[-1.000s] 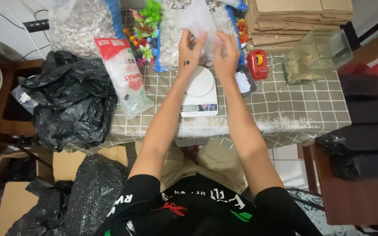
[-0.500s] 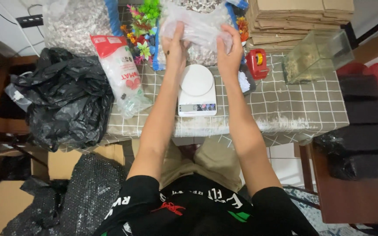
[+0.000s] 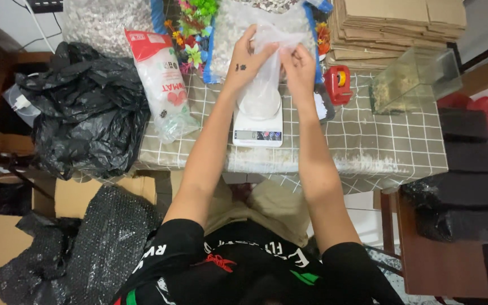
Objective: Wrapping a parcel and weighing out small stones into bags using a scoop and digital scale
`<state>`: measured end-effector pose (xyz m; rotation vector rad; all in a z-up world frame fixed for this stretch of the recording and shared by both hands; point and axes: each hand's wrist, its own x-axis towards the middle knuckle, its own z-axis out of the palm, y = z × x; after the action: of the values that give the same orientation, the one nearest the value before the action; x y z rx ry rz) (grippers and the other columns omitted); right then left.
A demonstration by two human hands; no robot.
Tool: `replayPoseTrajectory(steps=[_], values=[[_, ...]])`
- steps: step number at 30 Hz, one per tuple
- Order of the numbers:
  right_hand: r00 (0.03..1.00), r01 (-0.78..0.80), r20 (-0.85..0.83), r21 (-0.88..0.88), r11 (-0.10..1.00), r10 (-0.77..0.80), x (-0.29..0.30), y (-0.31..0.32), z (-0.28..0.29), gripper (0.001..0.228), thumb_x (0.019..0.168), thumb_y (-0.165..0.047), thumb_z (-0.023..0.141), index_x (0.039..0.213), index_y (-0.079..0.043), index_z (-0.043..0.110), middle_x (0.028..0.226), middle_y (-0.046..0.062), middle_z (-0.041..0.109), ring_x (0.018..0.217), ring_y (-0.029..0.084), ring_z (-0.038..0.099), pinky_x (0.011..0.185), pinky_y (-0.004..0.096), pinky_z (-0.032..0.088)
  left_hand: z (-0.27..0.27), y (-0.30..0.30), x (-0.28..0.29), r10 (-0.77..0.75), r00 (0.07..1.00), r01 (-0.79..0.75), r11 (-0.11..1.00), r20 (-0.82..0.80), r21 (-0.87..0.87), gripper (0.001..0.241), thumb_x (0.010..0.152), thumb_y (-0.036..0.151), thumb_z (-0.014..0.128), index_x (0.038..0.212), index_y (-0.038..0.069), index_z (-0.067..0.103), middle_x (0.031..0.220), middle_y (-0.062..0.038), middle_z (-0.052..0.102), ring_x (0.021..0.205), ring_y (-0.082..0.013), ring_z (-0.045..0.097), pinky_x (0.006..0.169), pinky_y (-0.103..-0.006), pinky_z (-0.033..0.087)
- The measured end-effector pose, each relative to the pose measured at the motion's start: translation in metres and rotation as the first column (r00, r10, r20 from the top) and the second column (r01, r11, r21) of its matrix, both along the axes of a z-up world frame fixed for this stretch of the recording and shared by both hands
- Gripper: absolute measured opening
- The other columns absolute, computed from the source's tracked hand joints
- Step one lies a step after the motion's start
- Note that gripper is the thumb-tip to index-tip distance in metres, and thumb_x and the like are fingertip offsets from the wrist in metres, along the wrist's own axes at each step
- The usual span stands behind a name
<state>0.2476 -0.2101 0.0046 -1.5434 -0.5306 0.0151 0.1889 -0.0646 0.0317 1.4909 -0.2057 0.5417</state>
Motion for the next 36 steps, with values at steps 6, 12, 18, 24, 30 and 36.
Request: replayPoseTrajectory(steps=[6,12,18,24,30,36], values=[[0.998,-0.035,-0.033,0.314,0.949,0.048,0.008,0.0,-0.018,0.021,0.099,-0.025,0.071,0.113,-0.012,0.064,0.081,-0.005,0.063,0.062,0.001,0.049,0.051,0.019,0.033,-0.004,-0.001,0.005,0.115,0.992,-0.114,0.993,-0.05,0.022,0.024,0.1,0.036,0.061,0.091,0.015,0.069,0.073,0.009,0.058,0.061,-0.0015,0.048,0.052,-0.0219,0.034],[0.986,-0.108,-0.087,0.333,0.937,0.145,0.012,-0.014,-0.01,0.044,0.102,-0.038,0.063,0.134,-0.009,0.054,0.09,0.002,0.062,0.074,0.01,0.054,0.065,0.024,0.045,-0.018,0.009,0.012,0.244,0.97,-0.245,0.969,0.022,0.045,0.029,0.098,0.042,0.064,0.098,0.013,0.072,0.085,0.007,0.066,0.068,-0.0024,0.053,0.056,-0.0217,0.04],[1.0,-0.006,-0.017,0.233,0.972,0.01,-0.001,-0.005,0.002,0.02,0.099,-0.021,0.07,0.106,-0.008,0.057,0.09,0.005,0.06,0.072,0.013,0.058,0.064,0.025,0.049,-0.012,0.009,0.008,-0.051,0.987,0.048,0.999,0.154,0.022,0.015,0.102,0.027,0.063,0.098,0.015,0.055,0.093,0.003,0.053,0.088,-0.0112,0.054,0.084,-0.0273,0.042],[0.996,-0.031,-0.076,0.296,0.955,0.056,0.007,0.001,-0.017,0.032,0.094,-0.005,0.073,0.114,-0.016,0.05,0.095,0.003,0.054,0.076,0.01,0.055,0.067,0.023,0.046,-0.024,0.012,0.007,-0.12,0.986,0.121,0.993,0.114,-0.002,0.054,0.098,0.005,0.063,0.146,0.024,0.047,0.155,0.002,0.044,0.142,-0.0235,0.051,0.131,-0.0434,0.014],[0.996,-0.026,-0.079,0.289,0.957,0.05,0.009,-0.003,-0.01,0.045,0.096,-0.003,0.071,0.138,-0.001,0.056,0.103,0.006,0.06,0.086,0.012,0.057,0.075,0.024,0.053,-0.01,0.006,0.005,0.155,0.986,-0.159,0.984,0.063,0.078,0.031,0.099,0.043,0.062,0.108,0.016,0.075,0.113,0.001,0.074,0.103,-0.0132,0.066,0.09,-0.0267,0.048],[0.994,0.083,-0.107,0.482,0.872,-0.035,0.005,-0.007,-0.006,0.036,0.097,-0.008,0.072,0.131,-0.008,0.059,0.108,0.005,0.062,0.093,0.013,0.06,0.081,0.025,0.051,-0.021,0.007,0.013,0.197,0.979,-0.201,0.976,0.057,0.086,0.034,0.101,0.04,0.062,0.114,0.013,0.077,0.117,-0.004,0.074,0.101,-0.0128,0.067,0.08,-0.0227,0.051]])
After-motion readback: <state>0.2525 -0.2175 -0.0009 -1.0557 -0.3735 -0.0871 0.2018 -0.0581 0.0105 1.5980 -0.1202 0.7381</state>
